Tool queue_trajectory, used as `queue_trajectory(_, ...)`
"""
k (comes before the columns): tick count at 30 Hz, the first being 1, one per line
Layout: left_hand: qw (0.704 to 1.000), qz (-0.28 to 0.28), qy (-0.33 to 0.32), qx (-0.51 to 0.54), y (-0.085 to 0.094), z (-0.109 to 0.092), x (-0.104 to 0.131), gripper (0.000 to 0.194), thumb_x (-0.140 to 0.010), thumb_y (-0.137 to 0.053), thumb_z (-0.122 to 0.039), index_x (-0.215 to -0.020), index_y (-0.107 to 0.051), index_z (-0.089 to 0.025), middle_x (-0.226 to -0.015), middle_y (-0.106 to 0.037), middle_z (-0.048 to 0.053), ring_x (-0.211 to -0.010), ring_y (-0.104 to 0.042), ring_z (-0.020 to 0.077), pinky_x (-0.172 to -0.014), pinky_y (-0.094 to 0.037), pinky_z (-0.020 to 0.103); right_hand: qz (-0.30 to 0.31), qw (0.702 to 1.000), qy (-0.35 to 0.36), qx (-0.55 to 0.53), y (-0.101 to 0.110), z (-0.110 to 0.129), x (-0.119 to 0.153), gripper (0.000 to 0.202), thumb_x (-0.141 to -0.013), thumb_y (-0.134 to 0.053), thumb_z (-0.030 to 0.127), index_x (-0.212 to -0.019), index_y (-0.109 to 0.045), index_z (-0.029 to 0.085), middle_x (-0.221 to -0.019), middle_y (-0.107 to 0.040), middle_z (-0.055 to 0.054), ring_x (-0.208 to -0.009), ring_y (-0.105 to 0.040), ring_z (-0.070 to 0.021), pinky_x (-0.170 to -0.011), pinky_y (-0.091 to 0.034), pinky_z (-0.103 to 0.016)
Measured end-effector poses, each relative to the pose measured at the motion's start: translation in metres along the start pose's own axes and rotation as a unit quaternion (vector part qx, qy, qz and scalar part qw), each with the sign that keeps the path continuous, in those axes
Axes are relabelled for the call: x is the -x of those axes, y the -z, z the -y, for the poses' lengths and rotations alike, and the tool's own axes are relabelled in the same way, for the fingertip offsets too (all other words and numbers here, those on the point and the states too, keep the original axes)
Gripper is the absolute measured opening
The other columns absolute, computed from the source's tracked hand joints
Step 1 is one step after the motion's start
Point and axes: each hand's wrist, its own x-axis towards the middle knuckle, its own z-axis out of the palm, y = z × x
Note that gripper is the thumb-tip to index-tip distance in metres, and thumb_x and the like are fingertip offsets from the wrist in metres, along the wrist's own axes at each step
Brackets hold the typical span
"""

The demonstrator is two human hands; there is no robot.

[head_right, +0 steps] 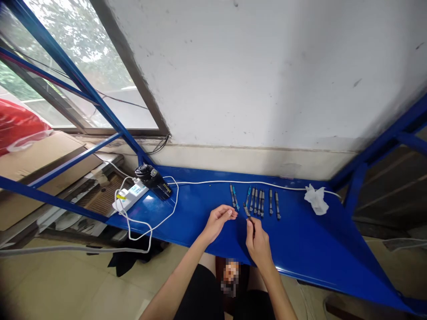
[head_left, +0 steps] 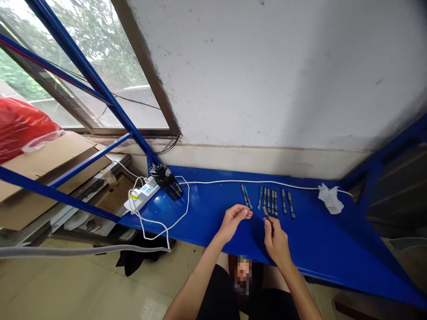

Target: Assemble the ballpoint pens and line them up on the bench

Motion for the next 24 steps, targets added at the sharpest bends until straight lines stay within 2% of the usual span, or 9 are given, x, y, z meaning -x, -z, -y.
queue_trajectory(3, 1.000, 0.017, -0.004, -0.013, 0.000, -0.002, 0.002, 0.042, -0.092, -0.084, -0.052, -0.114, -0.080, -0.016, -0.105, -0.082, 0.013, -0.100, -0.077, 0.0258, -0.099, -0.058, 0.041, 0.033, 0.999, 0.006, -0.006, -0.001, -0.001, -0.002, 0.030, -0.114, -0.043, 0.047, -0.119, -0.063, 0.025, -0.089, -0.077, -0.006, -0.073, -0.075, -0.0234, -0.069, -0.054, -0.031)
queue_trajectory(6, 0.999, 0.031, -0.009, -0.020, 0.000, -0.004, 0.003, 0.043, -0.091, -0.084, -0.050, -0.117, -0.080, -0.016, -0.108, -0.083, 0.014, -0.103, -0.078, 0.0269, -0.101, -0.057, 0.041, 0.081, 0.996, 0.017, -0.022, -0.002, 0.001, -0.007, 0.030, -0.115, -0.041, 0.045, -0.118, -0.062, 0.025, -0.088, -0.076, -0.005, -0.072, -0.074, -0.0222, -0.069, -0.052, -0.030)
queue_trajectory(10, 0.999, 0.036, -0.006, -0.018, -0.001, -0.007, 0.004, 0.044, -0.092, -0.084, -0.050, -0.121, -0.081, -0.017, -0.122, -0.082, 0.015, -0.119, -0.075, 0.0311, -0.113, -0.053, 0.044, 0.126, 0.992, 0.023, -0.014, -0.003, 0.004, -0.014, 0.031, -0.116, -0.038, 0.046, -0.118, -0.061, 0.025, -0.081, -0.074, -0.002, -0.066, -0.073, -0.0226, -0.067, -0.050, -0.030)
queue_trajectory(13, 0.998, 0.056, 0.004, 0.003, -0.002, -0.010, 0.004, 0.051, -0.096, -0.079, -0.051, -0.135, -0.078, -0.019, -0.138, -0.077, 0.017, -0.135, -0.069, 0.0344, -0.123, -0.046, 0.049, 0.155, 0.987, 0.033, 0.015, -0.003, 0.004, -0.017, 0.034, -0.116, -0.036, 0.047, -0.117, -0.062, 0.026, -0.080, -0.074, -0.002, -0.069, -0.074, -0.0242, -0.066, -0.048, -0.030)
queue_trajectory(16, 0.997, 0.064, 0.017, 0.031, -0.002, -0.013, 0.003, 0.057, -0.097, -0.078, -0.052, -0.143, -0.073, -0.018, -0.138, -0.077, 0.018, -0.139, -0.066, 0.0359, -0.126, -0.041, 0.053, 0.182, 0.982, 0.047, 0.030, -0.002, 0.004, -0.017, 0.037, -0.117, -0.032, 0.047, -0.113, -0.062, 0.026, -0.079, -0.073, -0.002, -0.068, -0.075, -0.0239, -0.065, -0.045, -0.030)
queue_trajectory(21, 0.997, 0.033, 0.029, 0.057, 0.002, -0.008, -0.002, 0.051, -0.093, -0.083, -0.049, -0.131, -0.079, -0.016, -0.127, -0.081, 0.020, -0.128, -0.073, 0.0350, -0.121, -0.047, 0.054, 0.189, 0.980, 0.062, 0.035, -0.004, 0.002, -0.016, 0.038, -0.117, -0.031, 0.046, -0.109, -0.062, 0.026, -0.076, -0.072, 0.000, -0.063, -0.073, -0.0222, -0.062, -0.043, -0.029)
queue_trajectory(24, 0.999, 0.009, 0.020, 0.041, 0.004, -0.003, -0.004, 0.039, -0.093, -0.084, -0.048, -0.113, -0.085, -0.015, -0.116, -0.083, 0.018, -0.117, -0.076, 0.0329, -0.113, -0.053, 0.049, 0.178, 0.981, 0.062, 0.051, -0.006, 0.000, -0.015, 0.036, -0.117, -0.034, 0.045, -0.110, -0.064, 0.027, -0.073, -0.071, 0.000, -0.062, -0.074, -0.0228, -0.059, -0.041, -0.030)
